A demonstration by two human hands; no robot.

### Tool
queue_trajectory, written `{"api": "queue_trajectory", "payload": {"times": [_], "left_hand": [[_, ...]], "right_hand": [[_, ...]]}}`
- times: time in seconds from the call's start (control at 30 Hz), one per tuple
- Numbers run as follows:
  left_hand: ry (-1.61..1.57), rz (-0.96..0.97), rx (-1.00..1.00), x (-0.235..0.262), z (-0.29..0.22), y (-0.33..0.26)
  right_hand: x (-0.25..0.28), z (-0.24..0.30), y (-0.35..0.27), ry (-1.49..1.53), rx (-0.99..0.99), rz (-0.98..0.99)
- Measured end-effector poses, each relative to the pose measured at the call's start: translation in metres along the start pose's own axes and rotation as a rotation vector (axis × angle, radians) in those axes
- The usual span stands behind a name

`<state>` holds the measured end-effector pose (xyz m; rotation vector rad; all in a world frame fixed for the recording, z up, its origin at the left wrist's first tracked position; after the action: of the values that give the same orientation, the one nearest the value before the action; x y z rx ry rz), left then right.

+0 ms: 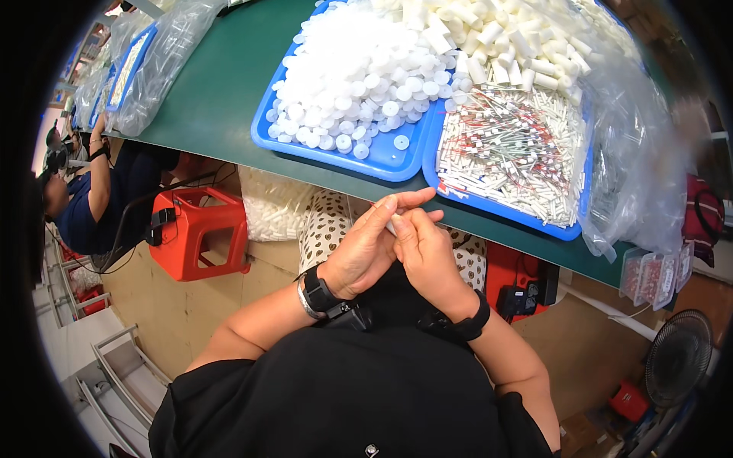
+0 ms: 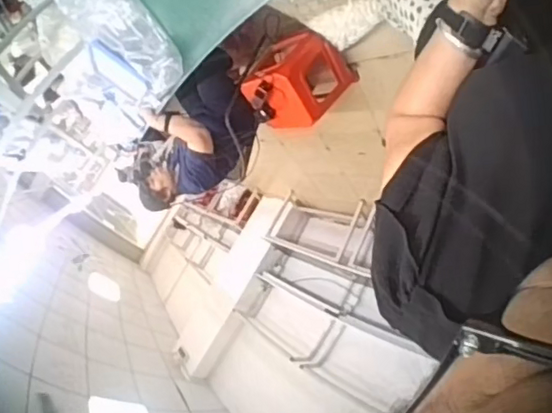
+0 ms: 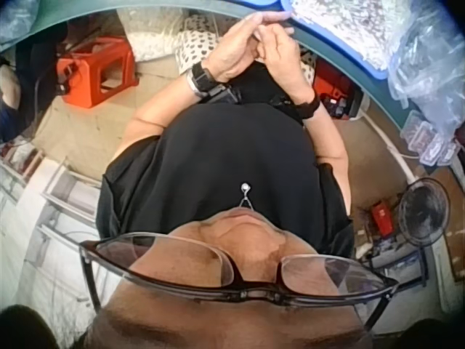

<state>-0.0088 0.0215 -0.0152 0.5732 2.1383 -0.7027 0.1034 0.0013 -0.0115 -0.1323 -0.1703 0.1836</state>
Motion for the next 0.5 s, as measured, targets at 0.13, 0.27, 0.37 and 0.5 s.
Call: {"api": "queue_trajectory", "payload": {"times": [0.13,0.27,0.37,0.5], "left_hand": [[-0.091,-0.012,0.064,0.001,-0.004,-0.005],[-0.102,-0.052,-0.002,-0.001,-0.006,-0.006],[0.014,-0.068,-0.011,0.000,0.000,-0.011],[0.033,-0.199,0.096,0.012,0.018,-0.020]], "right_hand": [[-0.001,0.009,0.003,0.339,-0.271,0.054],[0.000,0.014,0.004,0.504,-0.375,0.148],[-0.001,0.008,0.003,0.394,-0.308,0.134],[-0.008,-0.004,-0.003,-0.175,0.004,0.037]]}}
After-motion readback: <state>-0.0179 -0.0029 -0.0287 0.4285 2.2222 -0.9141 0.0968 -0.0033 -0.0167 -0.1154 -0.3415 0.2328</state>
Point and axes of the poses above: each hand's wrist, its own y-axis towards the middle knuckle, its own x-axis out of the back of the hand, z = x × y, the point moved 3 cm from there along y, towards the middle knuckle, and after that the axes turned 2 degrees about x, right-handed, at the moved point
